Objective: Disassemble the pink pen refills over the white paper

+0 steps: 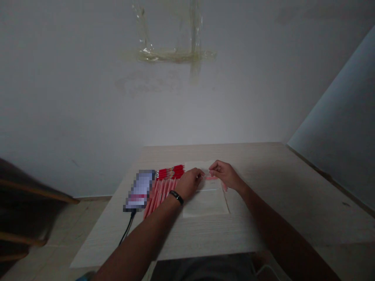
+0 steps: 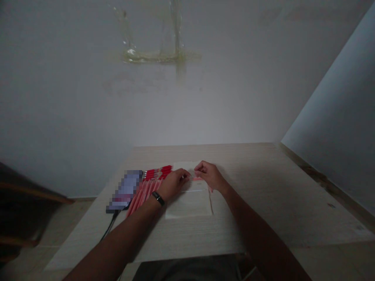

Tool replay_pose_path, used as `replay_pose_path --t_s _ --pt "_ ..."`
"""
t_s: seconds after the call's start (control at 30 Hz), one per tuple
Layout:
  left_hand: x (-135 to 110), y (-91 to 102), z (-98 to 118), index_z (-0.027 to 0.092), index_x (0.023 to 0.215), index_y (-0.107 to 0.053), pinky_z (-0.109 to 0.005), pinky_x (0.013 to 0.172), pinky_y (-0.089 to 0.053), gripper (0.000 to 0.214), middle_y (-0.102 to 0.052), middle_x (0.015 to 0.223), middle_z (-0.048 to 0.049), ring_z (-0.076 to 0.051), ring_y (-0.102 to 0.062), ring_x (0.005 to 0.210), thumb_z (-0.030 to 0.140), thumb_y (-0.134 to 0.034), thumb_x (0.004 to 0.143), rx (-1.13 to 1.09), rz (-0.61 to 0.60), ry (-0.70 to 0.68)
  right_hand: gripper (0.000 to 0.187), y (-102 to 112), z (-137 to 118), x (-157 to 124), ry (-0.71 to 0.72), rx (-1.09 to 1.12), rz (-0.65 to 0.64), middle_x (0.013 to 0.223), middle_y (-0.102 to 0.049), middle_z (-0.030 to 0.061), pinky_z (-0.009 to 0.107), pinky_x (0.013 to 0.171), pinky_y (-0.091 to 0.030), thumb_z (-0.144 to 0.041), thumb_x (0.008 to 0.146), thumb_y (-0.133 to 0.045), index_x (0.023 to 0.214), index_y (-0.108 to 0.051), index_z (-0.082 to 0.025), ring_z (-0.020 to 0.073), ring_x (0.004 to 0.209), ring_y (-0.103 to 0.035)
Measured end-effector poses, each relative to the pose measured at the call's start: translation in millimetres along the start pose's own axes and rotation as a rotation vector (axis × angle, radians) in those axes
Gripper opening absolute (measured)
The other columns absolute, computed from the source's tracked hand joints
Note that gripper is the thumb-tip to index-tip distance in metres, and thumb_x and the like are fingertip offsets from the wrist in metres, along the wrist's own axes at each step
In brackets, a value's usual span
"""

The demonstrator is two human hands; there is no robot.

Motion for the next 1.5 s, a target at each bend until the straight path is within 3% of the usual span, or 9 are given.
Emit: replay_pose_path --t_s 0.2,0.47,0.73,0.97,1.5 --pt "-0.9 2.8 2.6 0.018 0.102 -0.068 -0.026 0.075 -0.047 0.018 -0.071 0.099 -0.0069 -0.017 -0.064 0.084 0.016 -0.054 0.091 -0.007 0.007 -0.032 0.035 -6.0 -2.2 3.1 0.023 0.141 0.021 0.078 -0.07 0.0025 0.029 0.064 -0.054 -0.048 0.077 -0.076 0.088 -0.06 -0.019 0.0168 0.071 -0.067" --pt "-1.2 4.6 7.2 0.019 0.103 -0.068 -0.026 0.075 -0.047 0.019 -0.069 0.099 -0.0065 -0.016 -0.062 0.084 0.019 -0.051 0.093 -0.049 -0.01 -0.073 0.035 -12.5 -6.7 0.6 0.014 0.234 0.018 0.075 -0.07 0.0016 0.03 0.066 -0.056 -0.047 0.076 -0.077 0.086 -0.059 -0.019 0.0164 0.068 -0.069" --pt "-1.3 4.4 6.5 0.018 0.101 -0.068 -0.027 0.073 -0.047 0.019 -0.069 0.096 -0.0066 -0.016 -0.062 0.082 0.019 -0.051 0.092 -0.021 -0.001 -0.06 0.028 -12.0 0.7 2.8 0.069 0.025 0.104 0.077 -0.065 0.0005 0.029 0.067 -0.054 -0.043 0.079 -0.073 0.085 -0.061 -0.019 0.0152 0.071 -0.063" --pt "-0.9 4.1 5.0 0.018 0.104 -0.067 -0.027 0.075 -0.048 0.018 -0.07 0.099 -0.007 -0.017 -0.063 0.083 0.02 -0.053 0.092 -0.028 0.027 -0.023 0.03 -12.4 0.4 1.9 0.1 0.05 0.107 0.078 -0.063 0.0 0.029 0.068 -0.055 -0.045 0.077 -0.075 0.084 -0.061 -0.019 0.0154 0.074 -0.061" --pt "-1.8 6.5 8.5 0.023 0.121 -0.059 -0.024 0.068 -0.045 0.032 -0.071 0.095 -0.0024 -0.015 -0.064 0.078 0.018 -0.058 0.089 -0.029 0.004 -0.04 0.014 -17.7 -1.2 -3.2 0.16 -0.308 -0.085 0.085 -0.07 0.0031 0.034 0.079 -0.051 -0.035 0.088 -0.068 0.09 -0.07 -0.021 0.0177 0.079 -0.065"
Point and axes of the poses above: each hand's wrist, its own x-axis towards the middle knuckle, its own y-axis out of the back of the hand, z = x × y, the point moved 1 cm from there along x, towards the middle knuckle
